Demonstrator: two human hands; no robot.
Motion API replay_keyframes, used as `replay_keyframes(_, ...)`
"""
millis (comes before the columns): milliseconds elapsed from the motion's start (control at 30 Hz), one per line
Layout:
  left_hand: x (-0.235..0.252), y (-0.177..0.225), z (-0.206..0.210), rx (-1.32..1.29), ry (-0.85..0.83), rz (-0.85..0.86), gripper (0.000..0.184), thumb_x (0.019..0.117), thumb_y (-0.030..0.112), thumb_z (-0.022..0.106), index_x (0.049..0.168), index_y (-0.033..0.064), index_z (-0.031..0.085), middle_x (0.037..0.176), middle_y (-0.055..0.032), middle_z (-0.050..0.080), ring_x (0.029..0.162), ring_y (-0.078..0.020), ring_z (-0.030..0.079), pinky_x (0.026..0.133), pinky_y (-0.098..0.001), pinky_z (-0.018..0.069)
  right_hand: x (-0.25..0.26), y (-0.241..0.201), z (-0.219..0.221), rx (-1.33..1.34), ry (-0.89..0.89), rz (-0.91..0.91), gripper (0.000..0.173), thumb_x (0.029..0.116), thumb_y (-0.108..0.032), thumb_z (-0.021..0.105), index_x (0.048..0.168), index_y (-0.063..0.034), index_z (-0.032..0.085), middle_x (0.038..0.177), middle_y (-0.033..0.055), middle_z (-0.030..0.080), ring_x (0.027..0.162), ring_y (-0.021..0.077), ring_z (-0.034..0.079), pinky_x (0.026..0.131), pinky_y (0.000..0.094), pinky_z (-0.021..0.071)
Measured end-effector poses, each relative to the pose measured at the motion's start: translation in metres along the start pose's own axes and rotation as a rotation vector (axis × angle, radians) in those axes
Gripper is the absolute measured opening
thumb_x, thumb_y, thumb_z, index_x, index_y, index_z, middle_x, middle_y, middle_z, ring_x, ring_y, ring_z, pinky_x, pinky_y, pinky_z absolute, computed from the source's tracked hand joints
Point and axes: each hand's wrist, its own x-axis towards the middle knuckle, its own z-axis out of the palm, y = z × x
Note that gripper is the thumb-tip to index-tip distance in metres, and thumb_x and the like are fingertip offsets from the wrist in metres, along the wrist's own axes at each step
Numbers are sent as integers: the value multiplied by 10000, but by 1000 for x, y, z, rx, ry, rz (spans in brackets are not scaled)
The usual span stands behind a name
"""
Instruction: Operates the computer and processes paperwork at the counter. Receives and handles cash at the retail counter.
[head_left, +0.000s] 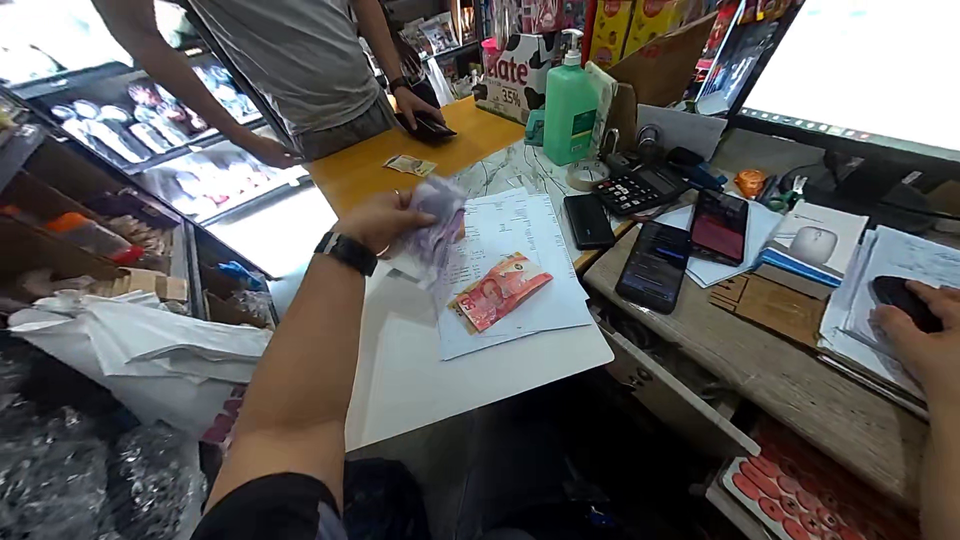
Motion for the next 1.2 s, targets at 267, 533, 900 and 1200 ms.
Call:
replay_keyframes(267, 38, -15, 81, 500, -274, -12, 280, 1013, 131, 623, 1174, -98, 633, 1046, -254, 670, 953, -330, 651, 915, -526, 496, -2, -9, -2, -18, 22, -2, 511, 978, -219, 574, 1416, 44, 566, 1503, 373, 429, 1414, 539, 398, 1140, 661, 302)
replay_keyframes(533, 25, 10, 56, 575, -254, 48, 329, 1088, 146, 465, 1162, -97, 675, 1060, -277, 681, 973, -364, 661, 920, -550, 495, -2, -8, -2, -15, 19, 13, 515, 980, -231, 572, 1420, 37, 565, 1512, 362, 426, 1428, 518, 392, 1159, 630, 297)
replay_keyframes(900, 149, -73, -36, -418, 766, -270, 480, 1090, 263, 434, 1433, -72, 427, 1341, -257, 540, 1084, -302, 607, 918, -435, 523, -2, -6, -1, -20, 43, -17, 532, 968, -248, 568, 1412, 44, 570, 1501, 373, 433, 1417, 536, 400, 1144, 659, 303)
replay_keyframes(1200, 74, -68, 31, 435, 123, 82, 783, 890, 237, 800, 1514, -29, 407, 1470, -310, 484, 1376, -469, 460, 1139, -638, 342, -5, -8, -3, -17, 42, -7, 535, 971, -250, 569, 1415, 47, 565, 1496, 381, 432, 1408, 550, 400, 1132, 682, 296)
